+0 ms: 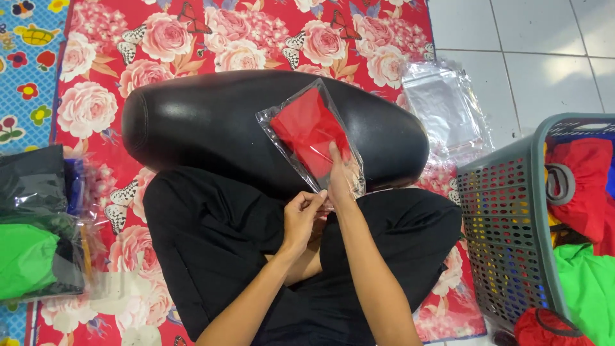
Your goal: Folding a red seat cover, placing it into a plastic bag, and fitting a cover onto a motorcycle seat.
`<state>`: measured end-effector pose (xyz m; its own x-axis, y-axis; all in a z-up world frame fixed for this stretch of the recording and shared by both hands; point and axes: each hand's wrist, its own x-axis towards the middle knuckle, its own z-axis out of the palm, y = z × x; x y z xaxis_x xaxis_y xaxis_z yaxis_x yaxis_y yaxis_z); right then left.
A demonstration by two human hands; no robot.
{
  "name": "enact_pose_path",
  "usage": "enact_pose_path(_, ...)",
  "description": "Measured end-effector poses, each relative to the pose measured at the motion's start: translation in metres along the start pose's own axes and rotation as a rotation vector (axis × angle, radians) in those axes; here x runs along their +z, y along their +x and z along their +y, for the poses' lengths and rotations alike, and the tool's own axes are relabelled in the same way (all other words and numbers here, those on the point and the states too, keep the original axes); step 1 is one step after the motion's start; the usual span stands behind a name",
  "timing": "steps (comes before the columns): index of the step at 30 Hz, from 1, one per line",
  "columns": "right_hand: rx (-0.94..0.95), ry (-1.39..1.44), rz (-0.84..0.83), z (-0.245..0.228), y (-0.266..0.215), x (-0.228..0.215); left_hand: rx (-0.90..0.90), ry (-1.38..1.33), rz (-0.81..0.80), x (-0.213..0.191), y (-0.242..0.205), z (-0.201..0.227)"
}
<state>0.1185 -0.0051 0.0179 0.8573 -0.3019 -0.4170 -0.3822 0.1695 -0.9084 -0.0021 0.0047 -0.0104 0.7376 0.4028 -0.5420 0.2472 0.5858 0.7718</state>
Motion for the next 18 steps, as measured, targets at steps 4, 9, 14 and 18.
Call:
enact_pose_path(4, 0.037, -0.190, 0.004, 0.012, 0.001, -0.026, 0.000, 0.032, -0.002, 0.000, 0.003, -0.002)
enact_pose_path(9, -0.004, -0.144, -0.097, -0.016, -0.027, -0.017, 0.011, -0.079, -0.048, 0.005, -0.005, 0.005)
enact_pose_path(14, 0.014, -0.010, -0.075, -0.012, -0.013, -0.014, 0.075, 0.042, -0.034, 0.003, 0.001, 0.001)
enact_pose_path(18, 0.000, 0.132, -0.076, -0.028, -0.011, -0.001, 0.147, 0.115, -0.031, 0.003, 0.011, -0.006)
